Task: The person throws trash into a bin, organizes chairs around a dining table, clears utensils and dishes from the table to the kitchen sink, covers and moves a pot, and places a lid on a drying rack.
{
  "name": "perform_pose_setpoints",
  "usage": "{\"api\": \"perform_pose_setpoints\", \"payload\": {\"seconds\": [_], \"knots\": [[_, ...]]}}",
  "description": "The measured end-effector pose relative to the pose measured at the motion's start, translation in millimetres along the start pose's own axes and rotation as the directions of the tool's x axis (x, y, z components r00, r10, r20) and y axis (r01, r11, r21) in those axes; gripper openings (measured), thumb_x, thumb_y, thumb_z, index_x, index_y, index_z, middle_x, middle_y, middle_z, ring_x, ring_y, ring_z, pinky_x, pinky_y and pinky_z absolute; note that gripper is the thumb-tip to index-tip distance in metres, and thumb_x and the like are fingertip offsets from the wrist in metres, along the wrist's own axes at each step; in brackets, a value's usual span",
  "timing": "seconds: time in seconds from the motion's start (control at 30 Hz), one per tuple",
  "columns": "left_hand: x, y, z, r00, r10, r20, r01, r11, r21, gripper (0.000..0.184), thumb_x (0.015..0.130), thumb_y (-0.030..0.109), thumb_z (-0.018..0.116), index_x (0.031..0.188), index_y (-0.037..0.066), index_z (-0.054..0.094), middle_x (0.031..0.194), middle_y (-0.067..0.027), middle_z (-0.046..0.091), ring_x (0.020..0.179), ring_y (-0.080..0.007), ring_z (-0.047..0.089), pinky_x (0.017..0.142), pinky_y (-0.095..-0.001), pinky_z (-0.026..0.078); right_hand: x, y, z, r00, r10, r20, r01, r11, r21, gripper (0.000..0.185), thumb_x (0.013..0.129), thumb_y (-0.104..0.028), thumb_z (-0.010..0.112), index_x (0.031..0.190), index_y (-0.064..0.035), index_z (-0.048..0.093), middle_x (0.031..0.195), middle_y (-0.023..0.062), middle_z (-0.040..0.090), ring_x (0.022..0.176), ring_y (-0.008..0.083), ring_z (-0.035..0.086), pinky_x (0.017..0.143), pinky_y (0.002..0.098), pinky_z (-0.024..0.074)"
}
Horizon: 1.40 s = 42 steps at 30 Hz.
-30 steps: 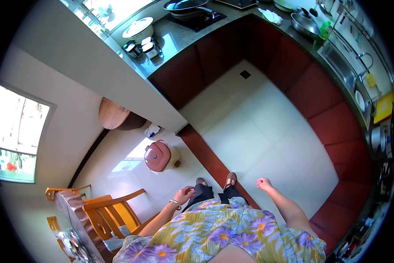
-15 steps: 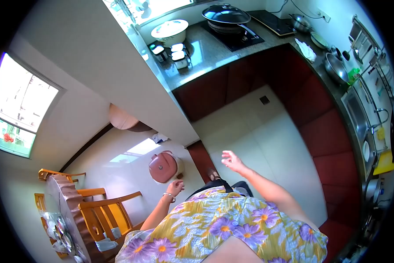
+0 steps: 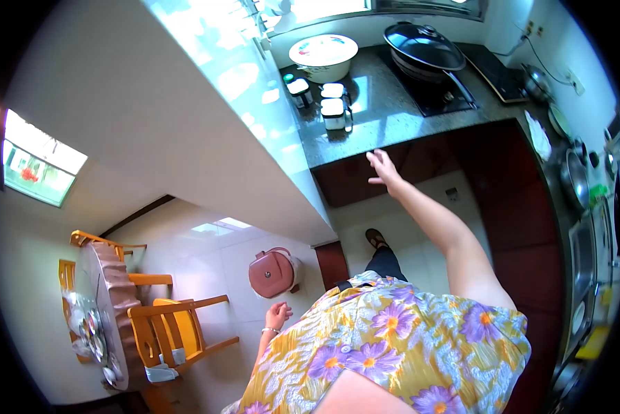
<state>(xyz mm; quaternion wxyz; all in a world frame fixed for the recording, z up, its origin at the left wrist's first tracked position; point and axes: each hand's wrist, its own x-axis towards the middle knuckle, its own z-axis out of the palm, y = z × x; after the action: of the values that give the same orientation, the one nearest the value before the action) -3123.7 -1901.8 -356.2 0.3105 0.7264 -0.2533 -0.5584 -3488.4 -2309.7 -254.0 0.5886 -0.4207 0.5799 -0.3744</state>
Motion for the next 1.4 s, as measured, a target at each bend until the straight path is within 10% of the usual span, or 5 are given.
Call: {"api": "perform_pose_setpoints", "payload": {"seconds": [0.37, 0.5, 1.03, 1.27, 1.4], "knots": [[26.6, 78.4, 140.9, 0.977, -0.057, -0.205, 0.031, 0.991, -0.129, 0.033, 0.087, 0.021, 0.053, 0.113, 0.002, 0.048, 0.094, -0.0109, 0.061, 0.078, -0.0174, 0.062, 0.062, -0.0252, 0.049, 250.6, -125.6, 23.0, 0.984, 0.093, 0.151, -0.029, 0.925, -0.379, 0.093, 0.068, -0.055, 0.063, 0.138, -0.0197, 0.014, 0.14, 0.0103, 0.016, 0.123, 0.0331, 0.03, 0.08, 0.0519, 0.0458], [24.3, 92.8, 174.5, 0.967, -0.061, -0.247, 0.02, 0.986, -0.166, 0.035, 0.086, 0.019, 0.054, 0.115, 0.001, 0.047, 0.096, -0.011, 0.06, 0.078, -0.0166, 0.062, 0.065, -0.0257, 0.049, 286.9, -110.4, 42.2, 0.979, 0.12, 0.165, -0.04, 0.904, -0.425, 0.083, 0.068, -0.045, 0.067, 0.134, -0.0178, 0.024, 0.133, 0.0131, 0.031, 0.12, 0.0323, 0.034, 0.082, 0.0511, 0.0443], [25.3, 90.7, 241.7, 0.874, -0.219, -0.434, 0.06, 0.934, -0.351, 0.033, 0.085, 0.016, 0.055, 0.114, 0.002, 0.049, 0.093, -0.01, 0.06, 0.075, -0.0146, 0.062, 0.062, -0.0237, 0.048, 249.7, -73.5, 91.6, 0.952, -0.302, 0.047, 0.298, 0.883, -0.362, 0.065, 0.079, -0.036, 0.055, 0.125, 0.0051, 0.033, 0.123, 0.0249, 0.037, 0.113, 0.0373, 0.038, 0.097, 0.0423, 0.0286], [27.0, 91.8, 260.1, 0.898, -0.178, -0.402, 0.08, 0.965, -0.248, 0.032, 0.085, 0.016, 0.054, 0.113, 0.0, 0.049, 0.092, -0.0123, 0.062, 0.074, -0.0168, 0.063, 0.066, -0.0272, 0.05, 188.3, -47.7, 27.9, 0.708, -0.429, 0.561, 0.669, 0.661, -0.338, 0.078, 0.071, -0.034, 0.066, 0.128, 0.0033, 0.028, 0.121, 0.0216, 0.037, 0.109, 0.0321, 0.041, 0.091, 0.0391, 0.0359], [31.3, 107.5, 255.2, 0.892, -0.136, -0.431, 0.056, 0.979, -0.194, 0.031, 0.085, 0.015, 0.054, 0.111, 0.0, 0.05, 0.09, -0.0125, 0.063, 0.076, -0.0166, 0.063, 0.068, -0.0278, 0.05, 189.7, -47.4, 57.2, 0.71, -0.516, 0.478, 0.704, 0.513, -0.491, 0.078, 0.068, -0.035, 0.069, 0.126, 0.001, 0.031, 0.116, 0.0197, 0.041, 0.106, 0.0338, 0.042, 0.091, 0.0397, 0.0356]]}}
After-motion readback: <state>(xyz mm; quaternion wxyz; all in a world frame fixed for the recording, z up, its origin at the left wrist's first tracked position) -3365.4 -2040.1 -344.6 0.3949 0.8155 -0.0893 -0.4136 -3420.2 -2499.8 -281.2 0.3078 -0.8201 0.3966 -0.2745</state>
